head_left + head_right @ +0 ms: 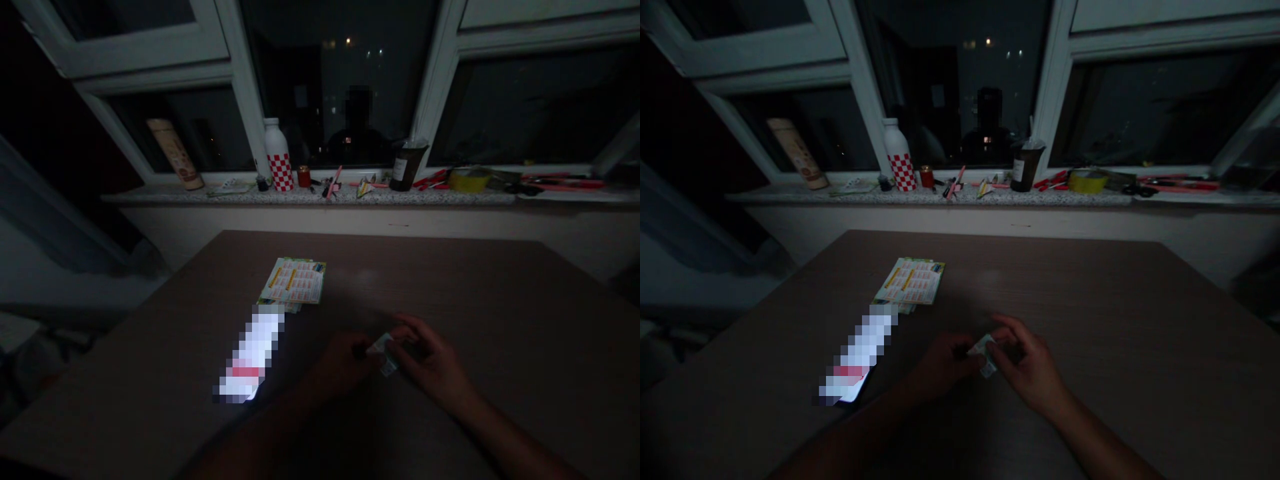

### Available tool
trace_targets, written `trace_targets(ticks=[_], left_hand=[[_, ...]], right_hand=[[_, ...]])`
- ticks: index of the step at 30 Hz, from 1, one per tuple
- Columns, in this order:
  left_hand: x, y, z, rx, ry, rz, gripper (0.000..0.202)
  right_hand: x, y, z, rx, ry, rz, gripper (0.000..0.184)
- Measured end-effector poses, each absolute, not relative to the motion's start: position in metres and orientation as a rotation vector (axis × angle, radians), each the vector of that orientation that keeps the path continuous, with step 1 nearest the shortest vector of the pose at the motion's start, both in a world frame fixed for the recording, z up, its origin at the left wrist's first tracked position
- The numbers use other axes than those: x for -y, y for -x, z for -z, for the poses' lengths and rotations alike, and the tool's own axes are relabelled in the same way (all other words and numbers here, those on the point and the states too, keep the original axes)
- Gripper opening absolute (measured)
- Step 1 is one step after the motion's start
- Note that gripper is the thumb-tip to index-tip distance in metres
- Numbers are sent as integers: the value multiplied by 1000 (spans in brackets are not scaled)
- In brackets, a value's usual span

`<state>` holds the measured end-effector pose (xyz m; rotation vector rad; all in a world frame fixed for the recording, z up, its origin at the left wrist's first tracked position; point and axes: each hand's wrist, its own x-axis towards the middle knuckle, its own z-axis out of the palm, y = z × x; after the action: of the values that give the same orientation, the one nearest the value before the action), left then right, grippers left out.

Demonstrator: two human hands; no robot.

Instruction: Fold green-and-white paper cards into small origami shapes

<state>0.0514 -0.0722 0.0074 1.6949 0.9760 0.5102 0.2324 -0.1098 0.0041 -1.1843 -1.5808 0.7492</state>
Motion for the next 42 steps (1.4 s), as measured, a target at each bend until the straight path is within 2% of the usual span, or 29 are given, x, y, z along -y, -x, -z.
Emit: trace_targets(ticks=[7, 14, 19, 27, 33, 39, 42], left_hand=[[74, -52, -10, -948, -1711, -523, 43], [74, -50, -9, -969, -1712, -559, 39], [74, -51, -15, -1004, -1655, -639, 38], [69, -48, -13, -896, -1440, -813, 26], [71, -43, -18, -939, -1493, -831, 39], [72, -37, -28, -874, -1835, -819, 15], [70, -37, -27, -835, -1821, -847, 12]], right_hand=[[111, -229, -9, 1472, 1194, -907, 29], [112, -228, -15, 1434, 1177, -957, 26], [110, -229, -16, 1429, 1204, -938, 31], [109, -233, -12, 1523, 1263, -895, 19], [111, -237, -21, 1610, 1194, -990, 21], [113, -242, -23, 1642, 1154, -1056, 23], [113, -244, -22, 1657, 1153, -1091, 25]])
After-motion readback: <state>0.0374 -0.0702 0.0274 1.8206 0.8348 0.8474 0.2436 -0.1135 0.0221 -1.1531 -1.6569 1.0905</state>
